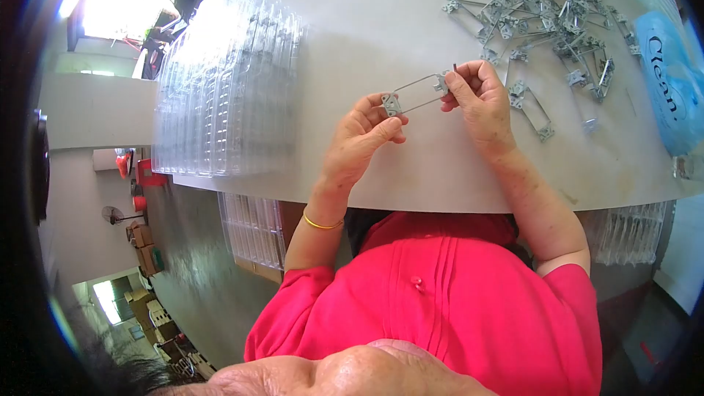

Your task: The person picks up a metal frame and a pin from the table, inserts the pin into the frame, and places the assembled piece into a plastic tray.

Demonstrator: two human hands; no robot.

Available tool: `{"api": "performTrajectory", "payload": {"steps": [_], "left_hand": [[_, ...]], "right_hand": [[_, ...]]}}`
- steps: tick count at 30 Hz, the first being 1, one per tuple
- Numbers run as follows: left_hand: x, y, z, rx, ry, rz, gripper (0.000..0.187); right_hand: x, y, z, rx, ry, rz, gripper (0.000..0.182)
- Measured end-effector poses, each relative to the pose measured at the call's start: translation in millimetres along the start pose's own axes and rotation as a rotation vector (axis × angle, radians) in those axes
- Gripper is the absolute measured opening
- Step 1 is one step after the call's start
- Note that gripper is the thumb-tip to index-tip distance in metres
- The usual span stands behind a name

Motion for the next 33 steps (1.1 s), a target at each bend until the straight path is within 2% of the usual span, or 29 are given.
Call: {"api": "performTrajectory", "payload": {"steps": [17,19,22,26,33], "left_hand": [[10.7,-13.3,0.2,0.048,0.109,0.012,0.026],[11.2,-13.2,-0.3,0.052,0.127,0.027,0.026],[10.1,-10.7,-0.6,0.064,0.154,0.071,0.026],[7.3,-6.7,-0.5,0.114,0.21,0.197,0.026],[7.8,-4.5,-0.6,0.142,0.223,0.301,0.024]], "right_hand": [[-2.4,1.4,-3.4,-0.085,-0.12,-0.114,0.013],[0.7,1.7,-2.3,0.031,-0.052,-0.238,0.011],[4.3,-1.5,-0.4,0.09,0.008,-0.244,0.01],[5.3,-2.6,-0.6,0.059,-0.014,-0.191,0.009],[1.6,-3.4,-4.5,0.151,-0.075,-0.39,0.005]]}}
Point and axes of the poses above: each hand's wrist, its own z-axis towards the middle knuckle, its own x-axis out of the back of the hand, y = z × x, the point moved 2 cm from there along z, towards the middle knuckle, and after that the axes turned 5 degrees about -y, right-handed, at the moved point
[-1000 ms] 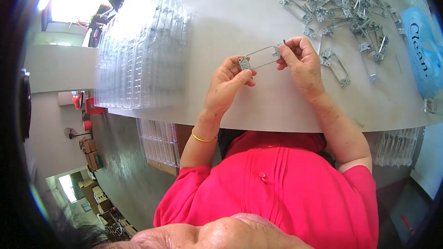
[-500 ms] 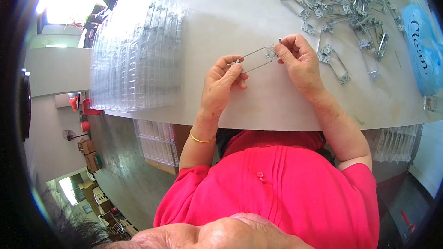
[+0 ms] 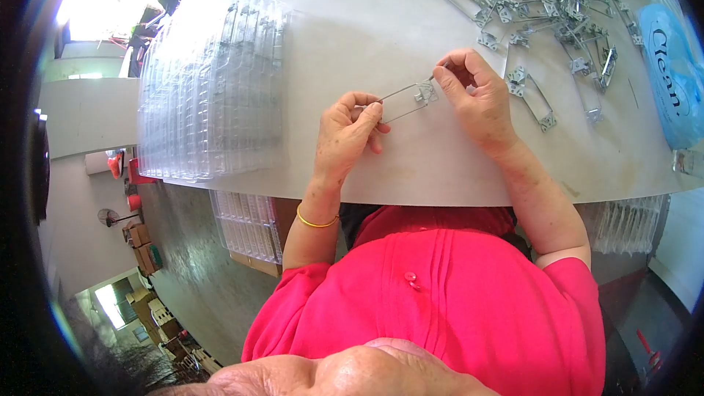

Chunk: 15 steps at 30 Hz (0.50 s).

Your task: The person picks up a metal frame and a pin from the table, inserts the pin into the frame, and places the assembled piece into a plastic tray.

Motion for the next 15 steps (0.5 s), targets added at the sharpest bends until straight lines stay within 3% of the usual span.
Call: {"api": "performTrajectory", "payload": {"steps": [11,15], "left_hand": [[0.6,0.0,1.6,0.019,-0.015,-0.015,0.024],[-0.4,-3.8,1.1,-0.015,-0.014,-0.043,0.025]], "right_hand": [[-2.6,-3.9,0.6,0.026,-0.04,-0.12,0.005],[-3.4,-3.9,1.3,0.135,-0.039,-0.202,0.007]]}}
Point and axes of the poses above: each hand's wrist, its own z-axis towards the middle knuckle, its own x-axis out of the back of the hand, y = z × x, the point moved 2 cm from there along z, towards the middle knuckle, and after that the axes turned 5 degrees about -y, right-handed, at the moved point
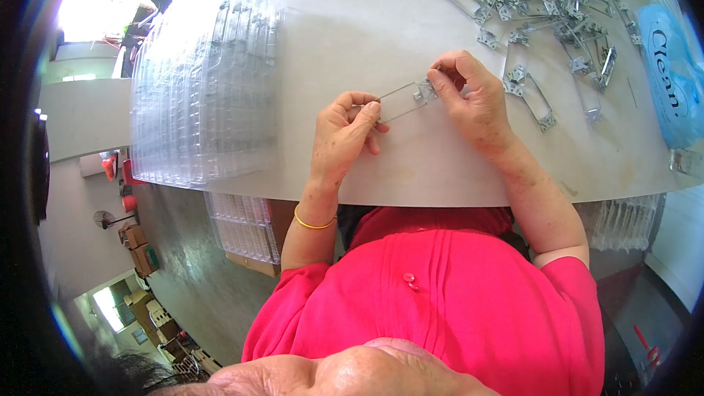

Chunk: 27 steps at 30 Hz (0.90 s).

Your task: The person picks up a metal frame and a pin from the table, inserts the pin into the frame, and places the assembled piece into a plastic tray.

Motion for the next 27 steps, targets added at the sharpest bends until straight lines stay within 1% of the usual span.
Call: {"api": "performTrajectory", "payload": {"steps": [4,10,13,16,18,20,22,26,27], "left_hand": [[0.1,-0.6,-0.3,-0.005,-0.001,0.003,0.024],[2.2,-4.1,0.4,-0.025,-0.032,-0.022,0.022],[3.4,-5.8,1.1,-0.037,-0.07,-0.103,0.021],[3.1,-2.3,-2.5,-0.012,-0.09,-0.172,0.02],[1.6,0.7,-5.4,-0.042,-0.074,-0.123,0.019],[-0.2,-0.2,-8.3,-0.069,-0.067,-0.157,0.019],[-1.3,1.4,-9.5,-0.096,-0.054,-0.19,0.019],[-2.0,6.1,-13.1,-0.125,-0.064,-0.19,0.019],[-2.9,7.0,-13.3,-0.131,-0.064,-0.196,0.02]], "right_hand": [[0.7,-2.7,0.4,0.073,-0.003,-0.083,0.009],[0.3,1.2,0.1,0.1,-0.008,-0.076,0.01],[0.2,2.5,-0.7,0.109,-0.027,-0.09,0.011],[-0.4,1.2,0.3,0.144,0.004,-0.096,0.01],[-2.1,2.4,-0.3,0.148,0.014,-0.055,0.01],[-1.1,0.9,-1.6,0.15,0.028,-0.022,0.01],[-1.0,-3.8,-1.8,0.23,0.016,-0.043,0.012],[1.8,-7.4,-2.4,0.254,0.006,-0.056,0.015],[2.3,-8.8,-3.0,0.224,-0.011,-0.022,0.013]]}}
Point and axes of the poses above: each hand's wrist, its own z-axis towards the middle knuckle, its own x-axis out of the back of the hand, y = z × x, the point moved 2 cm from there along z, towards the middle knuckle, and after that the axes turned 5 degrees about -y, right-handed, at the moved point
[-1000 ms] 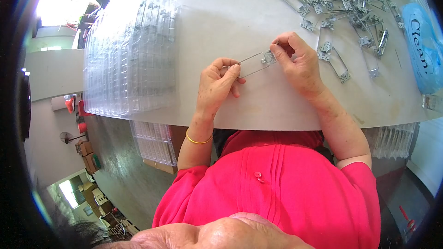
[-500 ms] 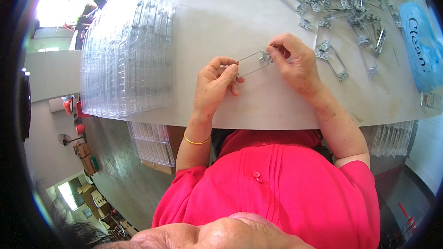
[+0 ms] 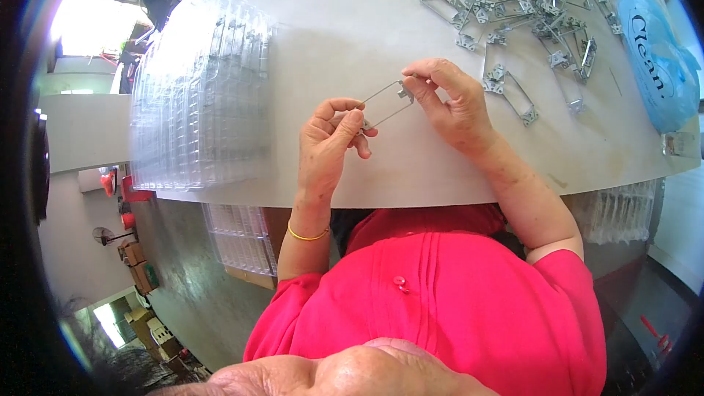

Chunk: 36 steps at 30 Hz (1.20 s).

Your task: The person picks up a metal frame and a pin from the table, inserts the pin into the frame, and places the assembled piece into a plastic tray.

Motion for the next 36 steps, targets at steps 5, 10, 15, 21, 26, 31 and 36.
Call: {"api": "performTrajectory", "payload": {"steps": [5,10,15,21,26,31,36], "left_hand": [[1.5,-0.1,1.8,0.032,-0.023,-0.065,0.019],[1.1,-1.2,1.0,0.078,-0.046,-0.175,0.018],[2.6,-4.5,2.3,0.124,-0.084,-0.287,0.017],[5.9,-12.3,2.5,0.119,-0.142,-0.361,0.016],[12.0,-12.1,3.0,0.08,-0.132,-0.407,0.016],[13.9,-7.4,4.0,0.017,-0.08,-0.378,0.016],[5.7,-8.9,2.9,0.016,0.013,-0.11,0.017]], "right_hand": [[2.1,-3.2,-2.6,-0.036,-0.026,0.139,0.014],[4.0,-1.1,-5.4,-0.15,-0.074,0.528,0.025],[-0.3,0.5,-7.2,-0.127,-0.033,0.52,0.024],[0.4,-4.2,-2.6,-0.035,0.018,0.188,0.024],[3.6,-3.9,-2.0,0.047,-0.027,-0.012,0.02],[3.4,10.8,-4.4,-0.231,0.07,0.305,0.012],[2.2,7.5,-3.6,-0.223,0.008,0.524,0.012]]}}
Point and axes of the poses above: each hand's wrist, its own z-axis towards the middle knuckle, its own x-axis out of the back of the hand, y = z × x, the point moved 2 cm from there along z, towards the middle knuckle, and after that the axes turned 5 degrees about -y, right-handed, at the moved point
